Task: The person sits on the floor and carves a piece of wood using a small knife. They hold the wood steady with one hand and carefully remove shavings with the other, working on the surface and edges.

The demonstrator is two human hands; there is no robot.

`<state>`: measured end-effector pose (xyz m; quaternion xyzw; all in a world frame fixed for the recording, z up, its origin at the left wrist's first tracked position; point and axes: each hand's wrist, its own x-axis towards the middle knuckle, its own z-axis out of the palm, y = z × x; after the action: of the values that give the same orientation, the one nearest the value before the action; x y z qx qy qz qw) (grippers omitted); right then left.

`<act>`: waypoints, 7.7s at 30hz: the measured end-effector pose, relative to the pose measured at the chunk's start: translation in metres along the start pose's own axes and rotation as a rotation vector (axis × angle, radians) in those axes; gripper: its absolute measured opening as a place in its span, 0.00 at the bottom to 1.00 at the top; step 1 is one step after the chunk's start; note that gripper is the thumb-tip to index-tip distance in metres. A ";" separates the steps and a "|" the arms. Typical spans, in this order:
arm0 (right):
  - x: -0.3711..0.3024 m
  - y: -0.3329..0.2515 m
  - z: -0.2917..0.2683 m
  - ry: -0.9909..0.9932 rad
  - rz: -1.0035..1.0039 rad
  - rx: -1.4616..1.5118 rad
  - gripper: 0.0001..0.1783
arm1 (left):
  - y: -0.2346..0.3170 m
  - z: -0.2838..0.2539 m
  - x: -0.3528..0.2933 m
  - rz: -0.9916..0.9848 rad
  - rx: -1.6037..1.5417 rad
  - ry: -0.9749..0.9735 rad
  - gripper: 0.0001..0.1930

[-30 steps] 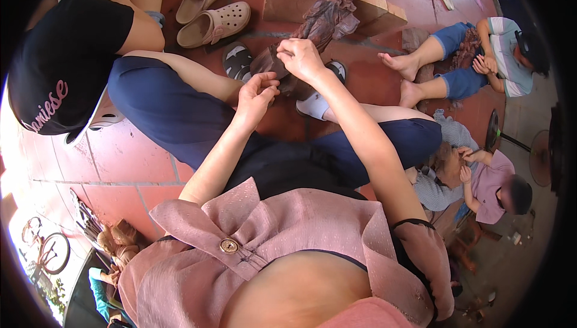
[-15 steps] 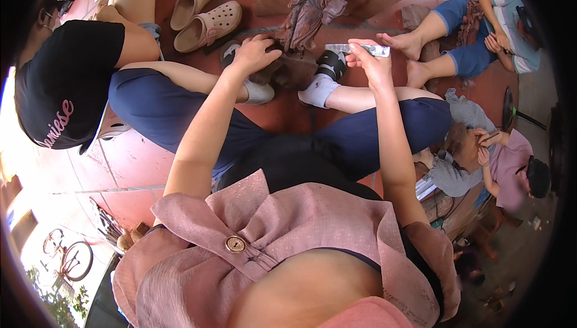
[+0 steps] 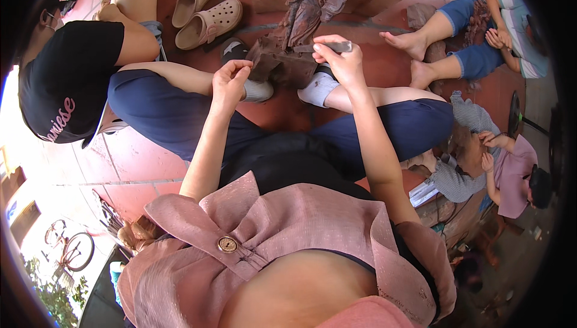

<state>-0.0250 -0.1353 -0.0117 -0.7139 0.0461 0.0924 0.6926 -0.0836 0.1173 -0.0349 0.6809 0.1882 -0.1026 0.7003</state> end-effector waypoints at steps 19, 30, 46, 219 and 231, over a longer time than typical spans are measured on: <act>0.082 -0.008 0.074 -0.307 -0.214 -0.638 0.08 | -0.040 0.010 0.016 0.031 0.290 0.089 0.24; 0.087 0.015 0.089 -0.291 -0.292 -0.917 0.15 | -0.035 0.014 0.016 0.044 0.419 0.064 0.27; 0.051 -0.021 0.038 -0.261 0.052 -0.182 0.08 | -0.052 0.015 0.022 0.113 0.341 0.121 0.20; 0.017 -0.221 -0.029 -0.113 -0.807 -0.739 0.10 | 0.300 0.058 -0.013 0.811 0.621 -0.616 0.20; 0.030 -0.228 -0.051 -0.008 -0.510 -0.365 0.04 | 0.318 0.154 0.070 0.790 0.755 -1.051 0.23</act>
<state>0.0518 -0.1756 0.2075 -0.8146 -0.1543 -0.0748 0.5541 0.1267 -0.0111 0.2284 0.7527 -0.4761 -0.2123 0.4020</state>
